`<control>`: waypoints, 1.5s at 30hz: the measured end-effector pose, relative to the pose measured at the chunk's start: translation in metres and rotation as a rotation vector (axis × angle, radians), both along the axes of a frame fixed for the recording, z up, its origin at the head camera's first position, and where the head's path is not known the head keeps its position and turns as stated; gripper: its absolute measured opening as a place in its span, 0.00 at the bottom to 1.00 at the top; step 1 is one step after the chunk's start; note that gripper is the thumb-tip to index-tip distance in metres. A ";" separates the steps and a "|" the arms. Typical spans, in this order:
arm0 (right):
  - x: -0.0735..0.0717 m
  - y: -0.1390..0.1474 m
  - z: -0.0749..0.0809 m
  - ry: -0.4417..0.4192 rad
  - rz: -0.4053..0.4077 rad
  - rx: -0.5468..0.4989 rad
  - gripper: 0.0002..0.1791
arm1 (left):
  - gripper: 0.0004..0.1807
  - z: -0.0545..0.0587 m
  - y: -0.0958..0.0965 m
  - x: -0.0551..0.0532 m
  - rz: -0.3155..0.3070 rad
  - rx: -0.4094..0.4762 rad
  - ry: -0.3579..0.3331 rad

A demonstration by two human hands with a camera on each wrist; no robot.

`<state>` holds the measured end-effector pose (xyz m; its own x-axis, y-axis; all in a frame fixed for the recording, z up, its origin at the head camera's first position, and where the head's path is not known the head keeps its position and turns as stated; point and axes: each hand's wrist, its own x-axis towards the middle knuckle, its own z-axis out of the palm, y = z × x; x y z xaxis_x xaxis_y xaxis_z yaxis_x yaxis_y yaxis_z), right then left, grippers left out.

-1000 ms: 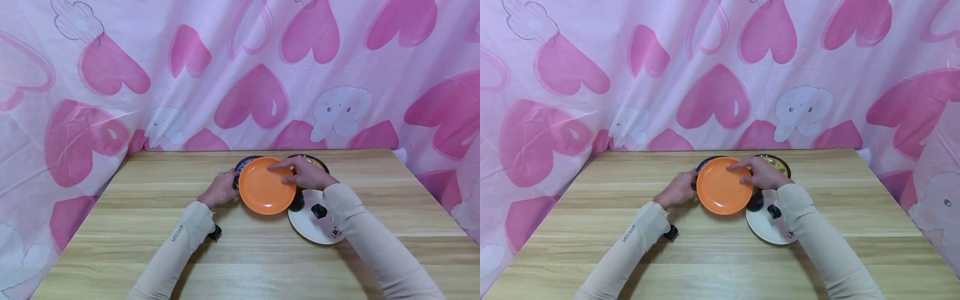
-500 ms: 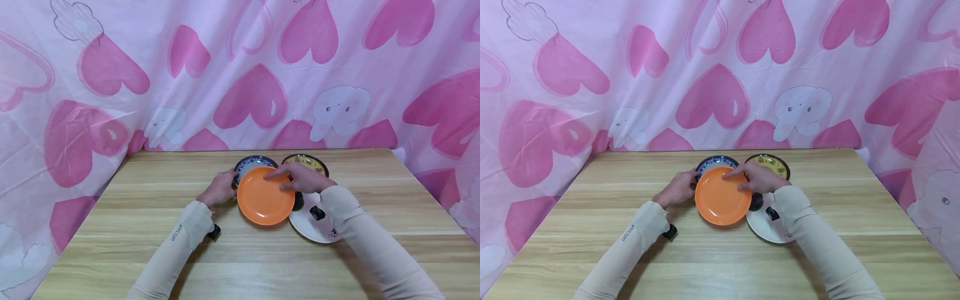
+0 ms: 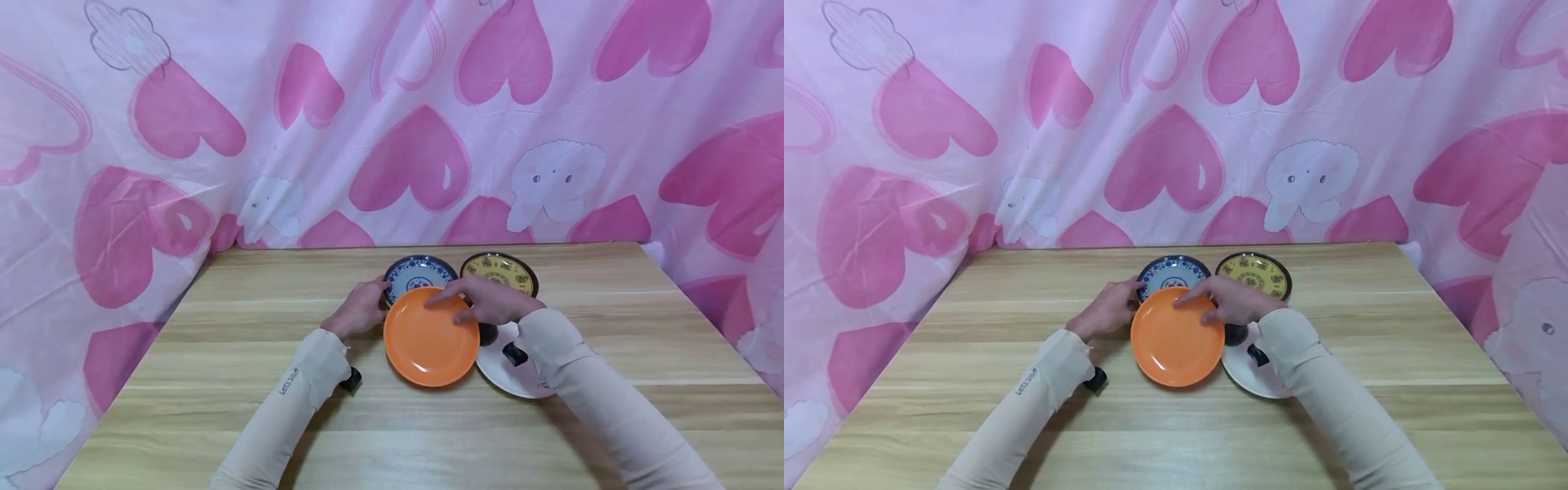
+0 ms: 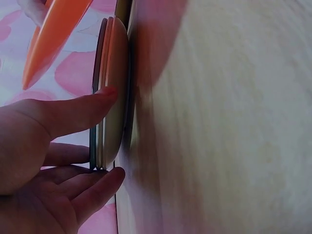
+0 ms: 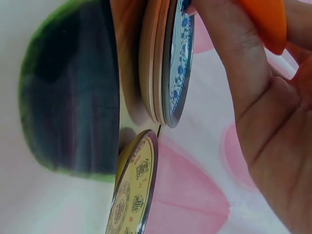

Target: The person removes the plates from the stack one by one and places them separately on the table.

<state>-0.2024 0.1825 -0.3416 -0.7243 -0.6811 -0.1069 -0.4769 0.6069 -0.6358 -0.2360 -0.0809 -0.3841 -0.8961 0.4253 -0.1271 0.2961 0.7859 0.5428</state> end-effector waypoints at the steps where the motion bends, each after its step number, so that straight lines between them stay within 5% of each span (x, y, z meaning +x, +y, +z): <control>1: 0.000 -0.001 0.000 -0.003 0.009 0.009 0.30 | 0.37 0.000 0.000 0.000 0.004 0.002 -0.009; 27: 0.004 -0.025 -0.008 -0.040 0.087 0.100 0.28 | 0.36 0.001 0.001 0.001 -0.015 0.027 -0.027; 45: 0.007 -0.037 -0.015 -0.024 0.030 0.202 0.27 | 0.35 0.004 0.002 0.000 -0.020 0.027 -0.029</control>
<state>-0.1952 0.1459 -0.3571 -0.6999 -0.6650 -0.2605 -0.4823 0.7091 -0.5143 -0.2362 -0.0794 -0.3798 -0.8833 0.4471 -0.1410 0.2959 0.7649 0.5722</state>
